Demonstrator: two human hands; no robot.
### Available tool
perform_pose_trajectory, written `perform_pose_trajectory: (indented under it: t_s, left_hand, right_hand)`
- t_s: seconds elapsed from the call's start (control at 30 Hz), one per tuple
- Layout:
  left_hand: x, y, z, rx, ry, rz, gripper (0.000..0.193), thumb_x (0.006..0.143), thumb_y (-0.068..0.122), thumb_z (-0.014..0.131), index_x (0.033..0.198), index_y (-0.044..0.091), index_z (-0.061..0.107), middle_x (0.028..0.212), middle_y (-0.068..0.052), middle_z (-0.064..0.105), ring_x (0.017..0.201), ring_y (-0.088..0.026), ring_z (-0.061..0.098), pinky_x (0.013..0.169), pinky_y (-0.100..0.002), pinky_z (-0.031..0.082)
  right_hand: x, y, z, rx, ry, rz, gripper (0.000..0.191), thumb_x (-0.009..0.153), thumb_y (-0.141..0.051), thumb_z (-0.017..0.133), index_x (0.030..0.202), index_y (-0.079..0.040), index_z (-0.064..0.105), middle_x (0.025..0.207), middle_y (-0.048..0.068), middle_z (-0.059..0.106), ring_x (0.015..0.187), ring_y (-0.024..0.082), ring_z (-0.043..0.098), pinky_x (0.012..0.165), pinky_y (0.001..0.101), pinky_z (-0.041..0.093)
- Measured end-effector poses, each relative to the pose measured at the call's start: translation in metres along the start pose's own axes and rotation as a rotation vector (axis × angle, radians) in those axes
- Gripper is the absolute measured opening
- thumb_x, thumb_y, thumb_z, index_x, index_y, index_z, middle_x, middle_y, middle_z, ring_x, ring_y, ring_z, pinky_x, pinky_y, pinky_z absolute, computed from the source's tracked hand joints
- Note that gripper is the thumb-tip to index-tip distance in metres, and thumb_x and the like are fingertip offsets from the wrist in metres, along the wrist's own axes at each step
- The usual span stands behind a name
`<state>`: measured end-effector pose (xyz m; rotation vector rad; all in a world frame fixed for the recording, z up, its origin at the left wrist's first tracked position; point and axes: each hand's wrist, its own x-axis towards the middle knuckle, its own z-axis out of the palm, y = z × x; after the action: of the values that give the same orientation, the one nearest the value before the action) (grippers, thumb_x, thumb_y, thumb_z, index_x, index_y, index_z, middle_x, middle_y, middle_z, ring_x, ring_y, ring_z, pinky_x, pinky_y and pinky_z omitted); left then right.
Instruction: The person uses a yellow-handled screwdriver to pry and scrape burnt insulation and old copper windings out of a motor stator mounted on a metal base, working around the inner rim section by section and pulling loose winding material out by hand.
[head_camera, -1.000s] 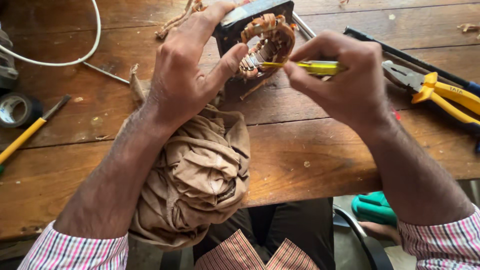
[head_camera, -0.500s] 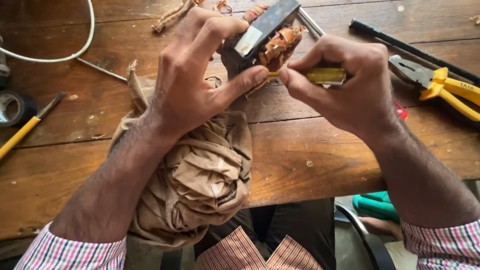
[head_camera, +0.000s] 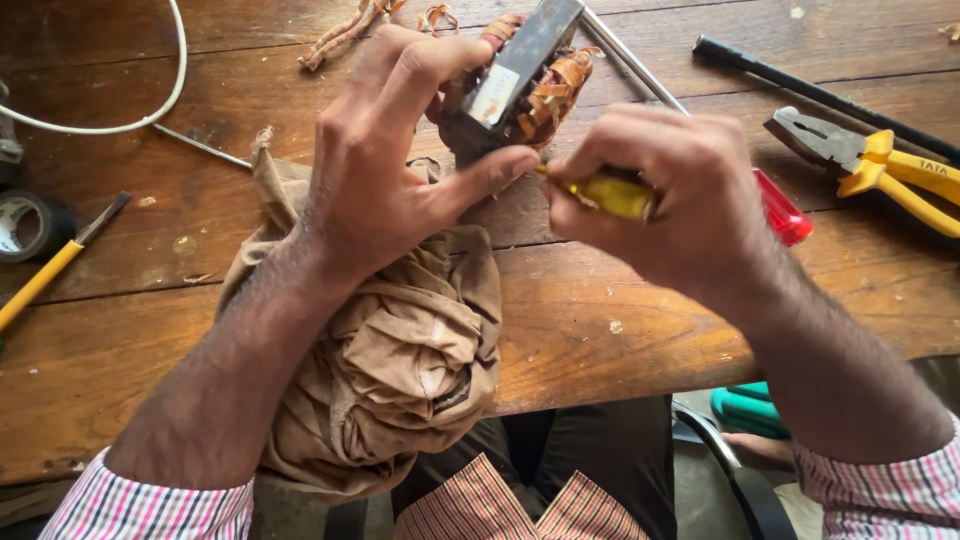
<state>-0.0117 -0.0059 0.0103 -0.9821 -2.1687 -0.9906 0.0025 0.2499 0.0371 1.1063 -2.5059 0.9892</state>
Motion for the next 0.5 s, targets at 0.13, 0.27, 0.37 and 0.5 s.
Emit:
perform_pose_trajectory:
  t_s: [0.13, 0.27, 0.37, 0.5]
  left_hand:
    - [-0.001, 0.002, 0.001, 0.05, -0.02, 0.011, 0.055, 0.105, 0.04, 0.082, 0.138, 0.004, 0.056, 0.117, -0.01, 0.061, 0.106, -0.019, 0.069, 0.09, -0.031, 0.063]
    - [-0.002, 0.004, -0.002, 0.061, -0.028, 0.031, 0.054, 0.106, 0.039, 0.079, 0.142, 0.005, 0.055, 0.116, -0.01, 0.062, 0.106, -0.02, 0.069, 0.089, -0.032, 0.061]
    - [-0.002, 0.005, -0.003, 0.052, -0.034, 0.024, 0.052, 0.107, 0.039, 0.078, 0.142, 0.006, 0.057, 0.115, -0.01, 0.063, 0.105, -0.02, 0.069, 0.088, -0.032, 0.06]
    - [-0.001, 0.007, -0.006, 0.037, -0.04, 0.021, 0.052, 0.105, 0.04, 0.079, 0.14, 0.006, 0.06, 0.114, -0.009, 0.064, 0.104, -0.02, 0.068, 0.088, -0.033, 0.06]
  right_hand:
    - [-0.001, -0.018, -0.001, -0.057, -0.07, 0.017, 0.015, 0.087, -0.012, 0.085, 0.092, -0.006, 0.072, 0.084, 0.005, 0.069, 0.074, 0.015, 0.069, 0.064, 0.03, 0.056]
    - [-0.001, -0.02, -0.001, -0.003, -0.046, 0.046, 0.015, 0.086, -0.011, 0.084, 0.095, -0.005, 0.073, 0.085, 0.005, 0.07, 0.072, 0.013, 0.069, 0.062, 0.0292, 0.055]
    - [0.0, -0.016, -0.002, 0.033, -0.01, 0.073, 0.014, 0.088, -0.011, 0.083, 0.095, -0.005, 0.073, 0.089, 0.004, 0.074, 0.077, 0.01, 0.073, 0.066, 0.0263, 0.058]
    - [0.002, -0.016, -0.004, 0.033, -0.01, 0.109, 0.016, 0.087, -0.011, 0.085, 0.092, -0.003, 0.073, 0.087, 0.005, 0.075, 0.075, 0.01, 0.072, 0.065, 0.0278, 0.056]
